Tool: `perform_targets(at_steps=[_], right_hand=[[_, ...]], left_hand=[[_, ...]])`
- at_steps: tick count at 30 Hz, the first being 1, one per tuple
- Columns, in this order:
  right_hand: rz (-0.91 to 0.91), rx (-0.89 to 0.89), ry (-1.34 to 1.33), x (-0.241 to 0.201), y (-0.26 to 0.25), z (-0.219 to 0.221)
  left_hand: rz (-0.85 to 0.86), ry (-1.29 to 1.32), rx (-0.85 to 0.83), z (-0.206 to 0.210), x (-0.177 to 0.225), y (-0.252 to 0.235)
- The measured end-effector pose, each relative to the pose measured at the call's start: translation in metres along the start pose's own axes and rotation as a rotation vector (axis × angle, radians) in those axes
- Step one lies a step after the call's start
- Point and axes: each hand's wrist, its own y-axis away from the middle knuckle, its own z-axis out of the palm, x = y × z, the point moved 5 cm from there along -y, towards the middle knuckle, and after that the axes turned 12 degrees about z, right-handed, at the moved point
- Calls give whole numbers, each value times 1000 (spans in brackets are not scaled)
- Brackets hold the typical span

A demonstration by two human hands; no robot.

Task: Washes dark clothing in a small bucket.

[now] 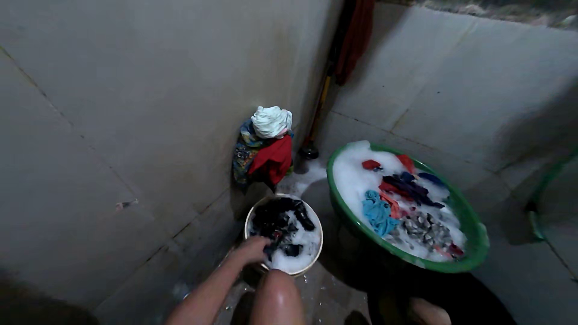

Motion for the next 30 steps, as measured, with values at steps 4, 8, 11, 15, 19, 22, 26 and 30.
perform_targets(at_steps=[4,8,11,15,19,22,26,30], right_hand=[[-279,19,-108,-58,27,-56],[-603,40,-310,-125,71,-92],[-811,-65,-708,-175,103,-104],[-901,-416,-1120,-227,152,-109],[-959,-444,-1219,-231,103,-143],[-924,-107,-918,-248,70,-171],[-935,115,-441,-320,48,-170],[-772,73,-288,-338,54,-137]], left_hand=[[74,199,277,-79,39,24],[404,322,612,-155,121,70],[668,449,918,-194,156,90],[652,776,1091,-194,160,102],[438,750,794,-153,101,95],[89,496,490,-110,56,48],[-231,-93,-7,-36,32,-30],[-231,-47,-311,14,0,-68]])
